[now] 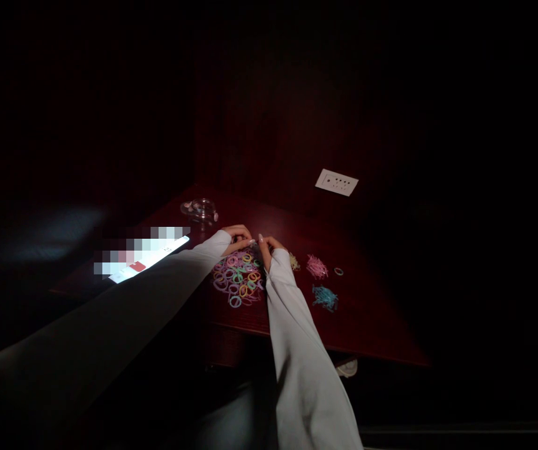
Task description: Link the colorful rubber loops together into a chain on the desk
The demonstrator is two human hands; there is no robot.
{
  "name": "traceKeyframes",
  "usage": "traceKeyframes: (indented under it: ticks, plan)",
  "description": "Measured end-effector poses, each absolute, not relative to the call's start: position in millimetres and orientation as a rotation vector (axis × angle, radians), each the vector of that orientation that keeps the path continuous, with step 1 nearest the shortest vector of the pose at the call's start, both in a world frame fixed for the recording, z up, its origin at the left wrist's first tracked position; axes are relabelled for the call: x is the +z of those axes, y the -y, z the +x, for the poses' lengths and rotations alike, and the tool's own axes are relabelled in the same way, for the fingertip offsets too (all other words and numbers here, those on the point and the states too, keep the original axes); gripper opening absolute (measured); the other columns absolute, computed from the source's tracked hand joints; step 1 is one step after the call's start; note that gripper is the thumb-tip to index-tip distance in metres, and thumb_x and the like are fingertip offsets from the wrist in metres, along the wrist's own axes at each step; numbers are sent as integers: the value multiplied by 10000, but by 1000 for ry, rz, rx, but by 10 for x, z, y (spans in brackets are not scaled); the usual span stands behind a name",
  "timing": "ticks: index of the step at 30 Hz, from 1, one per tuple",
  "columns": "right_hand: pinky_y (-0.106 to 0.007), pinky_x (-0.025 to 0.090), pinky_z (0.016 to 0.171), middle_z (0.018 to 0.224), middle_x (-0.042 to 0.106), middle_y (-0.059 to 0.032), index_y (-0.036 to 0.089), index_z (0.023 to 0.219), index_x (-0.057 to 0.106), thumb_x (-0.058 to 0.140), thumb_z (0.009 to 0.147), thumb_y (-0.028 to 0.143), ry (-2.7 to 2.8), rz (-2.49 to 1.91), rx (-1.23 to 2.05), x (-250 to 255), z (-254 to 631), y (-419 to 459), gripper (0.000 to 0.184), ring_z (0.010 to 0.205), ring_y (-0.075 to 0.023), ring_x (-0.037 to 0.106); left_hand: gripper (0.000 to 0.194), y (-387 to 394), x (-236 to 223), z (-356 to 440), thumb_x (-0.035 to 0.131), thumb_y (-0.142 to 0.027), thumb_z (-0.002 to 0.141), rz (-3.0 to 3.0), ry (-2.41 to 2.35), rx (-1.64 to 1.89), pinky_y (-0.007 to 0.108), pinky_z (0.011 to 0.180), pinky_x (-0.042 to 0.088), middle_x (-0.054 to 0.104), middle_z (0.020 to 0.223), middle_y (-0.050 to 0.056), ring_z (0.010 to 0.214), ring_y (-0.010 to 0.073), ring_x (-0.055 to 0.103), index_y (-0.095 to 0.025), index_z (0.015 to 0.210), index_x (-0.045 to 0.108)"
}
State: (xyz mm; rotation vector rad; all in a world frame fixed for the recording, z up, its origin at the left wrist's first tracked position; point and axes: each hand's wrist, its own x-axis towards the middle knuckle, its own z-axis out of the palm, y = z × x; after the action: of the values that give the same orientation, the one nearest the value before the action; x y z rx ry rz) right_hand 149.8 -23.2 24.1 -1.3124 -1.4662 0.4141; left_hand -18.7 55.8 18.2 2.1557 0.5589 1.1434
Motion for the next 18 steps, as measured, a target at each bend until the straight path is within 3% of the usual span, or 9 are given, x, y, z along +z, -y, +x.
traceKeyframes:
  ticks: [18]
  plan:
    - [-284, 378, 643, 707, 569, 3, 249, 749, 603, 537, 843, 772, 1510, -1312, 429, 216, 1495, 195, 535, 677, -165, 468, 392, -532, 212, -184, 620, -514, 946, 2144, -564, 1128, 215, 609, 389, 636, 836, 13, 633, 85, 474, -151, 822, 704]
